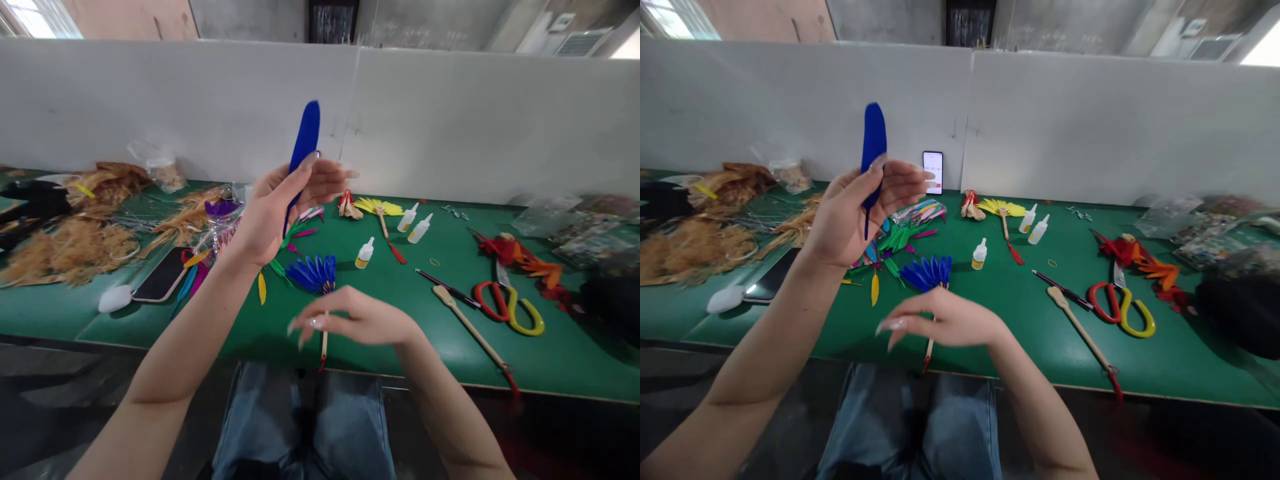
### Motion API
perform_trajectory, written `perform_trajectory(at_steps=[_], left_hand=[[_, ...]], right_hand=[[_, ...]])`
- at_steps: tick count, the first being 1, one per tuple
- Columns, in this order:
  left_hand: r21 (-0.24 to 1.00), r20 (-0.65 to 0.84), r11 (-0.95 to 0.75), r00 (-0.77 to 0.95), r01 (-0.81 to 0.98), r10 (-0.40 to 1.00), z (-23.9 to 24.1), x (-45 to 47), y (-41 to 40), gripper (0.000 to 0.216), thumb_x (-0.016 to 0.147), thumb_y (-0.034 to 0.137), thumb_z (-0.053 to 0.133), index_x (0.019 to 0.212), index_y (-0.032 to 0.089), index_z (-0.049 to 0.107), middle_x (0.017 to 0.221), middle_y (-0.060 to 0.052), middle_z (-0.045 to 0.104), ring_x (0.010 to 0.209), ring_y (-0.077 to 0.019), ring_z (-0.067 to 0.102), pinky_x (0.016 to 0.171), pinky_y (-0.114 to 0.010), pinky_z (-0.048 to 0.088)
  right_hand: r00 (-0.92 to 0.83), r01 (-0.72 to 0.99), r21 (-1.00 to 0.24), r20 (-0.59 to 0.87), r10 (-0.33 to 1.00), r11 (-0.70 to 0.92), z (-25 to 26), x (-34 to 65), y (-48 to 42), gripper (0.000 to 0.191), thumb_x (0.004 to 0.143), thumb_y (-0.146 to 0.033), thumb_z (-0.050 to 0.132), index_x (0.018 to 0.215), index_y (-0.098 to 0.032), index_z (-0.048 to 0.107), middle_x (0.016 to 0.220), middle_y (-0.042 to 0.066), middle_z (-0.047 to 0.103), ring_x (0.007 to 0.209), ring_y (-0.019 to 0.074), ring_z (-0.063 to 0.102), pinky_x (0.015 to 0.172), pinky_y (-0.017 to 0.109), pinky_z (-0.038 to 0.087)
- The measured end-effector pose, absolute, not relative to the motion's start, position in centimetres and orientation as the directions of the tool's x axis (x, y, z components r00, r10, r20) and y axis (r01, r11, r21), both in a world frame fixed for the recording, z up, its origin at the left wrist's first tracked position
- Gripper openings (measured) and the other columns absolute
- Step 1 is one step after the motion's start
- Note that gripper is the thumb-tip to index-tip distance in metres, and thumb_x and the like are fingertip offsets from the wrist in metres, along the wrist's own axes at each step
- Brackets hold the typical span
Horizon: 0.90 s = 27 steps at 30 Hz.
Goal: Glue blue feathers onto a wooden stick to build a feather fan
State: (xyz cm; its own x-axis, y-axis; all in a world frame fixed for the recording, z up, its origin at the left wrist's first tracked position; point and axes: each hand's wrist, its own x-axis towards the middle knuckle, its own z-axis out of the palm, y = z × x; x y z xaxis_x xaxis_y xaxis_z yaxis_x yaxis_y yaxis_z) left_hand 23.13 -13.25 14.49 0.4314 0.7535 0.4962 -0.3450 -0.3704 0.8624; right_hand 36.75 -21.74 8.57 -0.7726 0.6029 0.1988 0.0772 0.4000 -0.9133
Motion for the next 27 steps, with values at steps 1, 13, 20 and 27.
perform_trajectory(at_steps=[1,13,20,27], left_hand=[[0.871,0.484,-0.352,0.468,-0.343,0.74,13.3,23.3,-13.1,0.025,0.093,0.033,0.05,0.097,0.017,0.069,0.105,-0.004,0.071,0.11,-0.0222,0.062,0.101,-0.038,0.045],[0.939,0.028,0.266,0.816,-0.22,0.577,10.3,20.7,-19.0,0.028,0.09,0.038,0.053,0.085,0.015,0.068,0.084,-0.008,0.073,0.082,-0.0215,0.07,0.079,-0.032,0.054],[0.988,-0.143,0.125,0.815,0.087,0.562,8.0,21.7,-17.2,0.027,0.089,0.039,0.056,0.088,0.015,0.069,0.1,-0.009,0.073,0.096,-0.0209,0.067,0.089,-0.033,0.05],[0.961,0.069,0.186,0.831,-0.204,0.552,9.6,19.5,-19.8,0.033,0.095,0.04,0.044,0.096,0.015,0.066,0.09,-0.01,0.072,0.083,-0.0196,0.069,0.075,-0.028,0.053]], right_hand=[[-0.788,0.01,-0.931,0.218,0.576,0.366,9.3,36.7,-23.0,0.037,0.098,-0.034,0.035,0.108,-0.018,0.067,0.091,0.005,0.074,0.087,0.0148,0.069,0.084,0.03,0.054],[-0.447,0.296,-0.922,0.098,0.889,0.251,5.5,41.8,-20.7,0.038,0.096,-0.042,0.039,0.112,-0.022,0.067,0.116,0.008,0.067,0.113,0.0222,0.06,0.103,0.046,0.042],[-0.601,-0.203,-0.882,0.455,0.657,0.425,8.0,40.8,-24.8,0.054,0.093,-0.032,0.05,0.142,-0.043,0.031,0.147,-0.003,0.04,0.136,0.0196,0.036,0.11,0.041,0.034],[-0.718,0.174,-0.956,0.04,0.695,0.235,5.0,42.2,-24.8,0.043,0.081,-0.032,0.067,0.122,-0.024,0.059,0.114,0.007,0.067,0.106,0.0202,0.063,0.095,0.037,0.049]])
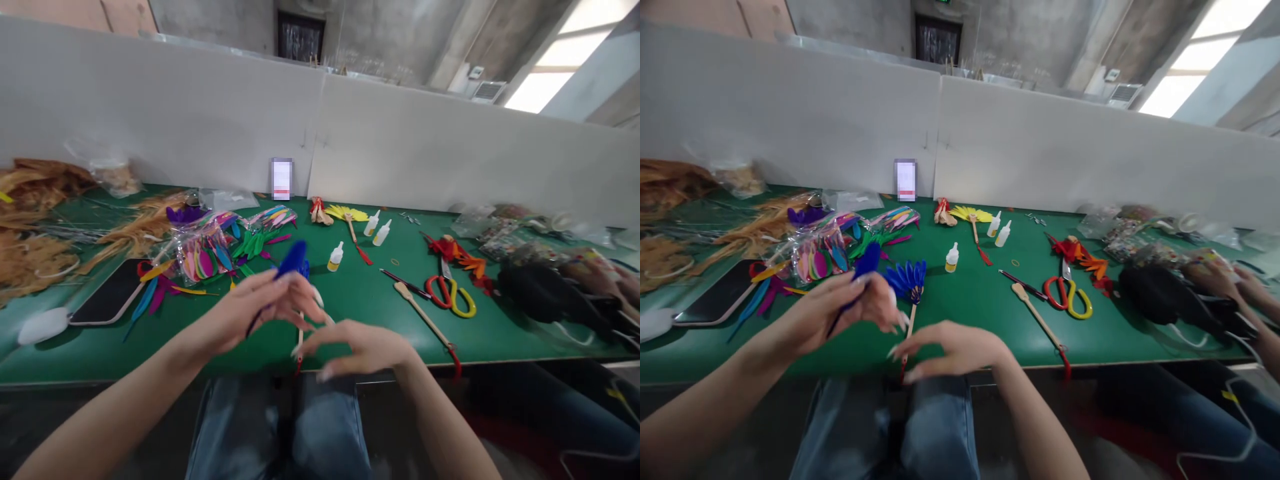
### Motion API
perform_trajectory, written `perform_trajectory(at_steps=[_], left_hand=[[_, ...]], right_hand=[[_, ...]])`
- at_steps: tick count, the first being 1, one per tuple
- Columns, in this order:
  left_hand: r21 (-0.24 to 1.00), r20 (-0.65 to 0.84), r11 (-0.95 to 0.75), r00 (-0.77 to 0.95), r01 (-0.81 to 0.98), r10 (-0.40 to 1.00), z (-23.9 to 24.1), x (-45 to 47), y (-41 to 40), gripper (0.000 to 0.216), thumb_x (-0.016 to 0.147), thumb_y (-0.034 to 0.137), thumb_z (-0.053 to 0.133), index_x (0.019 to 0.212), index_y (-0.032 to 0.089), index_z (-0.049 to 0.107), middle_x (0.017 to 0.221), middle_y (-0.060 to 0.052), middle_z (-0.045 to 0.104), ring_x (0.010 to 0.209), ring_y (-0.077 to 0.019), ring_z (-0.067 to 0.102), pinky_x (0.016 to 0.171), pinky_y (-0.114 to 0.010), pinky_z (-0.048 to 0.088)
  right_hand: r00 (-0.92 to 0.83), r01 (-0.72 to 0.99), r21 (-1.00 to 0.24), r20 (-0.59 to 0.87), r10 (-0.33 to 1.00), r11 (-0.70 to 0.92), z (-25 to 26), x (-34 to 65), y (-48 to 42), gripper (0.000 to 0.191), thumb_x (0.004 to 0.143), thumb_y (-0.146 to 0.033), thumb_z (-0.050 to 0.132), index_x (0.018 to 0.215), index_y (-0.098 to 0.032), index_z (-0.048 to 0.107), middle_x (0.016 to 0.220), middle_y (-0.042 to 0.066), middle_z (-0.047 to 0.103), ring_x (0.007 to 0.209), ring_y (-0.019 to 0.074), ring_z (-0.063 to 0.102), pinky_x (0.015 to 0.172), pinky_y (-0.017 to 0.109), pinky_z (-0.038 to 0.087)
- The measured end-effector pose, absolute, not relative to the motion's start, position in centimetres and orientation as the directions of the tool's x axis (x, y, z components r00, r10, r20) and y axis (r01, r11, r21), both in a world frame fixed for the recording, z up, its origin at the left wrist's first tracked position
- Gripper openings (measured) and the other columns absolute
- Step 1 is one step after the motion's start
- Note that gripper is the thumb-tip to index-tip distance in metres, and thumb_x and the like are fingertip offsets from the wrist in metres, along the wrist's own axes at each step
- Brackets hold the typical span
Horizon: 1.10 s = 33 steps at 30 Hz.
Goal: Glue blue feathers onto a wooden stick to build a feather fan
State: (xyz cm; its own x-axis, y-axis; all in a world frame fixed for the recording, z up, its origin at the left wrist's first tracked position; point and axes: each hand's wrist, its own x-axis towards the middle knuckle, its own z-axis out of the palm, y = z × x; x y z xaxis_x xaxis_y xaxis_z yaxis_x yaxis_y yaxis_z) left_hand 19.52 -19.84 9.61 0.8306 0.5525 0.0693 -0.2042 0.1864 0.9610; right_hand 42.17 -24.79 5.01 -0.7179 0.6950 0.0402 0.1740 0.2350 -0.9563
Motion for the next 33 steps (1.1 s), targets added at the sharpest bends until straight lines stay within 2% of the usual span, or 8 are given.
perform_trajectory(at_steps=[2,4,7,9,13,22,28,33], left_hand=[[0.988,0.035,0.088,0.739,-0.127,0.673,9.1,19.6,-19.2,0.033,0.094,0.042,0.046,0.099,0.015,0.063,0.073,-0.006,0.07,0.058,-0.0152,0.065,0.059,-0.024,0.051],[1.0,-0.023,0.015,0.709,0.017,0.705,7.8,20.3,-19.2,0.037,0.093,0.046,0.044,0.101,0.015,0.064,0.064,-0.002,0.066,0.046,-0.0127,0.056,0.049,-0.024,0.046],[0.984,0.05,-0.143,0.617,0.103,0.785,5.5,21.5,-20.5,0.039,0.093,0.047,0.043,0.108,0.019,0.065,0.098,-0.006,0.068,0.087,-0.0192,0.063,0.082,-0.031,0.05],[0.964,0.119,-0.236,0.597,0.121,0.793,4.3,22.2,-21.4,0.038,0.093,0.047,0.042,0.113,0.025,0.064,0.126,-0.004,0.057,0.119,-0.0228,0.049,0.105,-0.035,0.035],[0.948,0.142,-0.29,0.636,0.134,0.759,3.3,23.1,-21.4,0.039,0.094,0.046,0.039,0.116,0.028,0.064,0.141,-0.001,0.044,0.136,-0.0237,0.029,0.116,-0.038,0.016],[0.981,-0.107,0.194,0.768,-0.023,0.632,4.3,23.2,-21.2,0.038,0.092,0.045,0.047,0.127,0.033,0.057,0.151,0.003,0.032,0.132,-0.0297,0.037,0.091,-0.037,0.05],[0.986,0.08,-0.158,0.713,0.044,0.696,4.5,22.0,-20.3,0.027,0.091,0.038,0.051,0.112,0.032,0.068,0.142,0.003,0.044,0.137,-0.0232,0.029,0.114,-0.038,0.023],[0.926,0.144,-0.37,0.836,0.074,0.53,5.0,21.8,-20.5,0.026,0.091,0.035,0.051,0.107,0.03,0.07,0.139,0.001,0.049,0.137,-0.0216,0.029,0.115,-0.037,0.018]], right_hand=[[-0.696,0.081,-0.99,0.029,0.718,0.118,4.1,41.1,-25.4,0.044,0.08,-0.033,0.068,0.122,-0.02,0.059,0.106,0.007,0.069,0.097,0.0189,0.066,0.085,0.033,0.053],[-0.401,0.028,-0.994,0.082,0.912,0.102,3.1,40.1,-25.8,0.037,0.08,-0.033,0.067,0.114,-0.02,0.061,0.101,0.006,0.068,0.093,0.0171,0.065,0.078,0.029,0.054],[-0.221,-0.014,-0.997,0.078,0.972,0.077,1.2,38.6,-26.2,0.05,0.072,-0.031,0.075,0.117,-0.023,0.055,0.097,0.003,0.064,0.084,0.0152,0.064,0.068,0.025,0.054],[-0.21,-0.138,-0.99,0.052,0.976,0.023,0.0,37.4,-26.5,0.057,0.072,-0.034,0.075,0.122,-0.026,0.049,0.092,0.001,0.062,0.072,0.0131,0.064,0.059,0.024,0.054],[0.026,-0.248,-0.968,0.043,0.999,0.048,-0.8,35.6,-27.1,0.037,0.075,-0.042,0.071,0.103,-0.023,0.054,0.076,-0.003,0.056,0.05,0.0074,0.054,0.044,0.02,0.047],[-0.036,-0.183,-0.982,0.045,0.998,0.038,1.2,36.1,-27.0,0.034,0.075,-0.048,0.068,0.068,-0.017,0.056,0.05,-0.005,0.05,0.041,0.0075,0.046,0.042,0.021,0.042],[-0.021,-0.021,-1.0,-0.009,1.0,-0.01,1.6,35.7,-27.9,0.031,0.076,-0.043,0.068,0.066,-0.017,0.055,0.051,-0.005,0.05,0.043,0.0066,0.043,0.043,0.02,0.037],[0.028,0.069,-0.997,-0.032,0.999,-0.034,1.5,34.8,-29.1,0.033,0.073,-0.043,0.07,0.059,-0.015,0.058,0.05,-0.001,0.054,0.044,0.0083,0.048,0.043,0.021,0.037]])
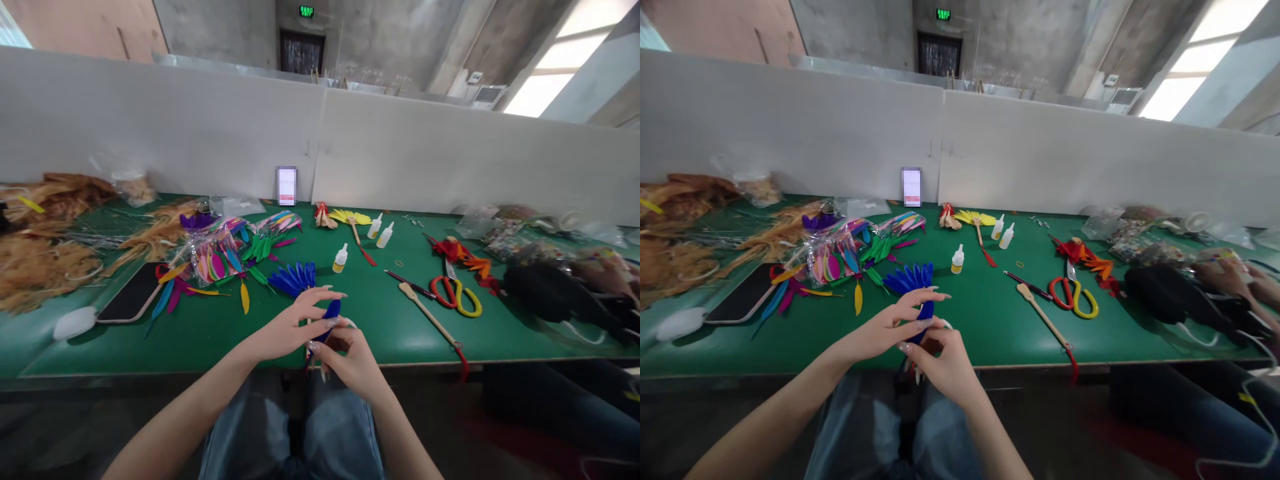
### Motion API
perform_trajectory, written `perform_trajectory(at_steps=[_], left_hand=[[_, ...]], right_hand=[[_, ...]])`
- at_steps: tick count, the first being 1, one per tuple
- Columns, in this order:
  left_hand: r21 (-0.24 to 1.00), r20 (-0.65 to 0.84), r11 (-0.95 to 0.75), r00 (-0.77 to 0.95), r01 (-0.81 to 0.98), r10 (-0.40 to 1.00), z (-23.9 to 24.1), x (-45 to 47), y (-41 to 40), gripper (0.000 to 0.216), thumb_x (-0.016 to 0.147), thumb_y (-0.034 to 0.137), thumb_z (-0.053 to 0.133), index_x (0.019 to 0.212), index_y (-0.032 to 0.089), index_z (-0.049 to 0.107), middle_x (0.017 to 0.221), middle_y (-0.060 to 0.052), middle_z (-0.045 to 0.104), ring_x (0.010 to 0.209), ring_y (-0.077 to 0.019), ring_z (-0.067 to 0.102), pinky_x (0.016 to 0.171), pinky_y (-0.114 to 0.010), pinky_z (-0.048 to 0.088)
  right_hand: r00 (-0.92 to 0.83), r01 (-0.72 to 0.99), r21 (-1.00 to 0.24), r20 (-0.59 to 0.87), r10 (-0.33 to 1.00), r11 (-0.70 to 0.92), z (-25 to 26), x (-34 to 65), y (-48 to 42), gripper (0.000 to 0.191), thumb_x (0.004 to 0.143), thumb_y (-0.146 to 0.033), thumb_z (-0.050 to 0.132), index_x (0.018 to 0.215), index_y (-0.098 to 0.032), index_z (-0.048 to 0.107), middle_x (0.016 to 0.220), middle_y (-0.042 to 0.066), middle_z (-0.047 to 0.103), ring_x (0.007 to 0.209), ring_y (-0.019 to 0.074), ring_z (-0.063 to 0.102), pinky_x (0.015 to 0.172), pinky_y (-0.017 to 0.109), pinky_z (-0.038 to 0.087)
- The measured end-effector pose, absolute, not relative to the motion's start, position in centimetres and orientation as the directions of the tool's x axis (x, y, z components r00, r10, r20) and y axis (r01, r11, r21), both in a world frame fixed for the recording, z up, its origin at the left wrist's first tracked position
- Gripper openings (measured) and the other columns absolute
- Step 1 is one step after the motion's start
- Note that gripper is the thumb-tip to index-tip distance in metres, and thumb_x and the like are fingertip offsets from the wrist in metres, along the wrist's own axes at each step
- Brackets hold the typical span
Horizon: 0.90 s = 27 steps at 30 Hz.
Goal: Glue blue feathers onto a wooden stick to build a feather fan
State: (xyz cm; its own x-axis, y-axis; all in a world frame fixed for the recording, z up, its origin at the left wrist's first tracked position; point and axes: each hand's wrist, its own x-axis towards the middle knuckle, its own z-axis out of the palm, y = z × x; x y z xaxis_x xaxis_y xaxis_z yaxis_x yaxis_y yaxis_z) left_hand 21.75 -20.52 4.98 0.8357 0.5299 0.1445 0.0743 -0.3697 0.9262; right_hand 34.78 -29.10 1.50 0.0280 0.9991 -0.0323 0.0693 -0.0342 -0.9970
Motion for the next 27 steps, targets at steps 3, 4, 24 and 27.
perform_trajectory(at_steps=[3,4,24,27], left_hand=[[0.976,0.076,-0.211,0.817,0.057,0.571,4.7,22.0,-20.7,0.031,0.094,0.036,0.046,0.118,0.028,0.064,0.133,-0.001,0.055,0.13,-0.0197,0.041,0.111,-0.035,0.029],[0.988,0.055,-0.148,0.778,0.05,0.626,4.5,22.0,-20.4,0.033,0.095,0.037,0.043,0.119,0.027,0.063,0.13,-0.001,0.058,0.127,-0.0195,0.045,0.108,-0.035,0.033],[0.803,0.059,-0.416,0.637,0.427,0.769,3.8,22.4,-9.0,0.033,0.09,0.04,0.046,0.11,0.019,0.06,0.083,-0.003,0.065,0.069,-0.016,0.056,0.063,-0.027,0.041],[0.763,0.065,-0.486,0.697,0.426,0.714,3.5,24.2,-8.0,0.035,0.086,0.046,0.05,0.097,0.017,0.067,0.084,-0.004,0.063,0.072,-0.0165,0.054,0.064,-0.027,0.039]], right_hand=[[0.0,-0.028,-0.996,-0.088,0.996,-0.088,1.1,35.5,-29.0,0.034,0.075,-0.047,0.068,0.066,-0.014,0.063,0.053,0.001,0.061,0.042,0.009,0.052,0.042,0.021,0.041],[0.017,-0.049,-0.993,-0.108,0.994,-0.107,1.0,36.1,-28.6,0.034,0.074,-0.048,0.069,0.068,-0.014,0.064,0.055,0.002,0.063,0.041,0.0092,0.053,0.041,0.021,0.042],[-0.032,0.076,-0.984,-0.164,0.986,-0.161,-0.9,42.5,-16.2,0.034,0.065,-0.044,0.076,0.067,-0.012,0.063,0.058,0.002,0.067,0.04,0.0062,0.051,0.038,0.019,0.035],[-0.068,0.078,-0.986,-0.155,0.986,-0.15,-1.1,42.3,-15.6,0.033,0.064,-0.042,0.077,0.068,-0.013,0.064,0.056,0.0,0.065,0.039,0.0054,0.049,0.04,0.019,0.038]])
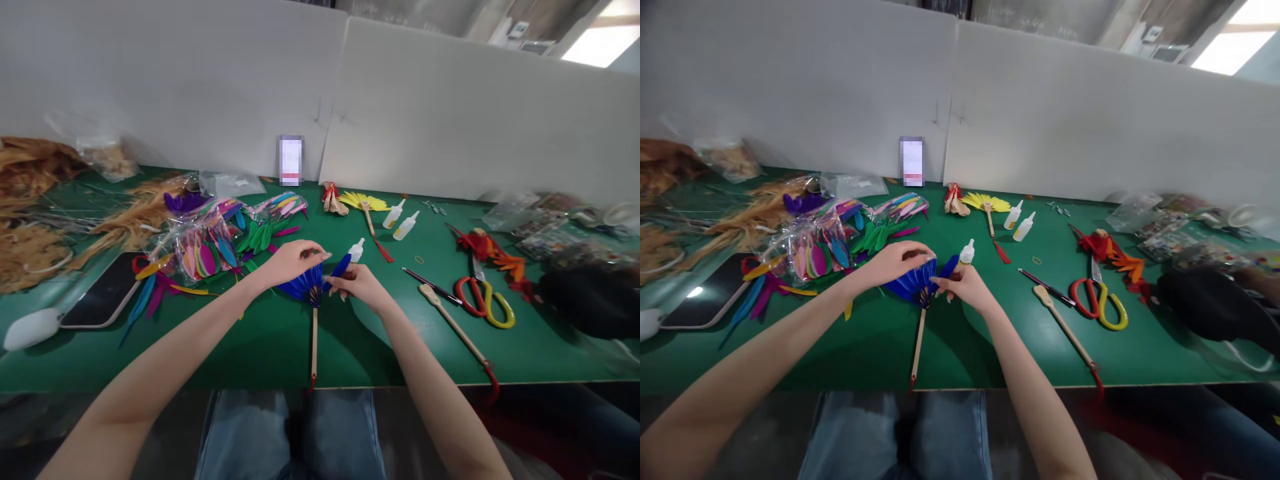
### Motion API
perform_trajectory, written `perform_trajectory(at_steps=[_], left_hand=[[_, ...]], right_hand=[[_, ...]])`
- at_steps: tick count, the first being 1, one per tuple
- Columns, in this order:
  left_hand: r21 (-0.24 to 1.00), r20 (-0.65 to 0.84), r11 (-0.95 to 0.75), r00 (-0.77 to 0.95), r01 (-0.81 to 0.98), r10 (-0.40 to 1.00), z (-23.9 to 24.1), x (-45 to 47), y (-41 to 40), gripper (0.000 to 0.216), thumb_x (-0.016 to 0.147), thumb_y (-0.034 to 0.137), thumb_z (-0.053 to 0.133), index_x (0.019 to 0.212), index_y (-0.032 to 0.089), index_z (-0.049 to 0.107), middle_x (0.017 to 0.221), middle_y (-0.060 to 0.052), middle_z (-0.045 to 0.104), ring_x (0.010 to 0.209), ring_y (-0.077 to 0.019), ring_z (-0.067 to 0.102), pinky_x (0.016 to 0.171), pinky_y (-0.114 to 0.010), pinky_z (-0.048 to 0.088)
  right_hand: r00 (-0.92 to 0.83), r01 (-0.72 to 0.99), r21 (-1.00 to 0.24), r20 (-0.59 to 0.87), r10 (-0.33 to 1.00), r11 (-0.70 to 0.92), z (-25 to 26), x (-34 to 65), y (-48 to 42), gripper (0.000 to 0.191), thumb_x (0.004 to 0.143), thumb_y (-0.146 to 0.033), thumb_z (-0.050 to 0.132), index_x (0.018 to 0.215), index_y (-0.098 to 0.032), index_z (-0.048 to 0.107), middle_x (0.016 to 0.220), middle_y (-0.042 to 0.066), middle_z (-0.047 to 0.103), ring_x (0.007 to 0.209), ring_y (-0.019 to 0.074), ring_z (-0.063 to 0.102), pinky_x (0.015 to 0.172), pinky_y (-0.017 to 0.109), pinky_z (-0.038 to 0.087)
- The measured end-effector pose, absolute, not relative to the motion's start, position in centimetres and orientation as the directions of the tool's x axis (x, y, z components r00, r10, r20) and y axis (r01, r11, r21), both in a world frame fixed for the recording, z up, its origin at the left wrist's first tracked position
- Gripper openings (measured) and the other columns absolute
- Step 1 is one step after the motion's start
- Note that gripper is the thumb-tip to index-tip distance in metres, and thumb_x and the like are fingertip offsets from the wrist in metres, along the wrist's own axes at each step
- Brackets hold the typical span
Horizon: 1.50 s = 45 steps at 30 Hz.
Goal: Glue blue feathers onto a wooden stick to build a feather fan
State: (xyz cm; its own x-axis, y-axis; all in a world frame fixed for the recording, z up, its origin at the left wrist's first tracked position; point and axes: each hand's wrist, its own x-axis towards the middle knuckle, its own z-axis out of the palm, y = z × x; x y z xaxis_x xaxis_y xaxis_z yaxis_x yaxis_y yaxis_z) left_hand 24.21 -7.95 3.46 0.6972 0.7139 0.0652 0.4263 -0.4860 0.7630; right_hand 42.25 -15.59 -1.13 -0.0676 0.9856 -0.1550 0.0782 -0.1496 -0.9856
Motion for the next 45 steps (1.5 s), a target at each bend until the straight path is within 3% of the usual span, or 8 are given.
perform_trajectory(at_steps=[10,19,25,29,32,34,38,45], left_hand=[[0.853,0.098,-0.435,0.729,0.289,0.677,1.4,27.5,-6.6,0.02,0.077,0.036,0.062,0.074,0.016,0.063,0.085,-0.003,0.059,0.076,-0.0151,0.056,0.071,-0.028,0.044],[0.887,0.044,-0.406,0.832,0.222,0.553,1.8,28.2,-6.6,0.024,0.075,0.039,0.064,0.08,0.017,0.056,0.076,0.001,0.056,0.067,-0.0121,0.051,0.062,-0.024,0.039],[0.931,0.015,-0.28,0.74,0.236,0.673,1.9,27.9,-5.8,0.032,0.071,0.042,0.068,0.065,0.017,0.049,0.06,0.005,0.045,0.056,-0.0091,0.043,0.055,-0.023,0.033],[0.921,-0.112,-0.201,0.721,0.333,0.684,1.3,27.6,-4.8,0.039,0.067,0.05,0.071,0.062,0.016,0.051,0.056,0.003,0.051,0.046,-0.0077,0.04,0.048,-0.023,0.031],[0.907,-0.135,-0.222,0.745,0.359,0.653,0.7,27.7,-4.3,0.041,0.067,0.053,0.07,0.061,0.015,0.053,0.057,0.0,0.057,0.045,-0.0079,0.042,0.047,-0.024,0.032],[0.9,-0.139,-0.237,0.755,0.367,0.641,0.4,27.8,-4.1,0.042,0.066,0.053,0.07,0.059,0.015,0.052,0.054,0.0,0.057,0.044,-0.0081,0.042,0.047,-0.023,0.032],[0.88,-0.134,-0.285,0.775,0.38,0.618,0.1,28.1,-3.3,0.043,0.063,0.051,0.072,0.053,0.016,0.05,0.05,0.002,0.052,0.048,-0.0094,0.044,0.049,-0.023,0.031],[0.848,-0.118,-0.352,0.789,0.397,0.603,-0.5,28.4,-2.6,0.039,0.061,0.05,0.073,0.055,0.015,0.058,0.051,0.002,0.052,0.051,-0.0108,0.044,0.052,-0.024,0.03]], right_hand=[[-0.007,0.082,-0.985,-0.155,0.988,-0.154,-1.4,42.0,-15.3,0.033,0.066,-0.045,0.075,0.065,-0.013,0.064,0.051,-0.001,0.063,0.035,0.0049,0.043,0.035,0.02,0.033],[-0.043,0.104,-0.985,-0.143,0.989,-0.138,-0.9,42.0,-15.4,0.032,0.067,-0.045,0.074,0.064,-0.015,0.063,0.049,-0.001,0.062,0.034,0.0058,0.044,0.036,0.02,0.036],[0.243,0.212,-0.976,0.004,0.97,-0.049,-1.4,42.1,-18.8,0.034,0.074,-0.048,0.068,0.084,-0.015,0.065,0.068,0.005,0.067,0.055,0.0148,0.06,0.048,0.026,0.049],[0.255,0.598,-0.795,0.309,0.916,0.101,-2.7,41.3,-22.7,0.031,0.088,-0.038,0.054,0.111,-0.019,0.063,0.102,0.011,0.066,0.09,0.0225,0.065,0.068,0.033,0.056],[0.116,0.738,-0.642,0.423,0.899,0.206,-3.5,40.4,-24.6,0.042,0.091,-0.033,0.051,0.132,-0.027,0.05,0.134,0.011,0.05,0.124,0.0268,0.048,0.098,0.044,0.047],[0.054,0.788,-0.573,0.43,0.901,0.226,-3.7,39.7,-25.2,0.052,0.092,-0.033,0.05,0.142,-0.031,0.036,0.147,0.009,0.035,0.136,0.0288,0.033,0.105,0.048,0.04],[0.009,0.854,-0.479,0.405,0.914,0.203,-4.0,38.4,-25.2,0.066,0.091,-0.039,0.049,0.149,-0.032,0.017,0.156,0.008,0.015,0.142,0.0332,0.016,0.106,0.054,0.035],[-0.004,0.908,-0.388,0.374,0.928,0.16,-4.7,37.3,-24.4,0.073,0.09,-0.049,0.046,0.15,-0.027,0.011,0.155,0.013,0.016,0.142,0.0334,0.014,0.108,0.057,0.029]])
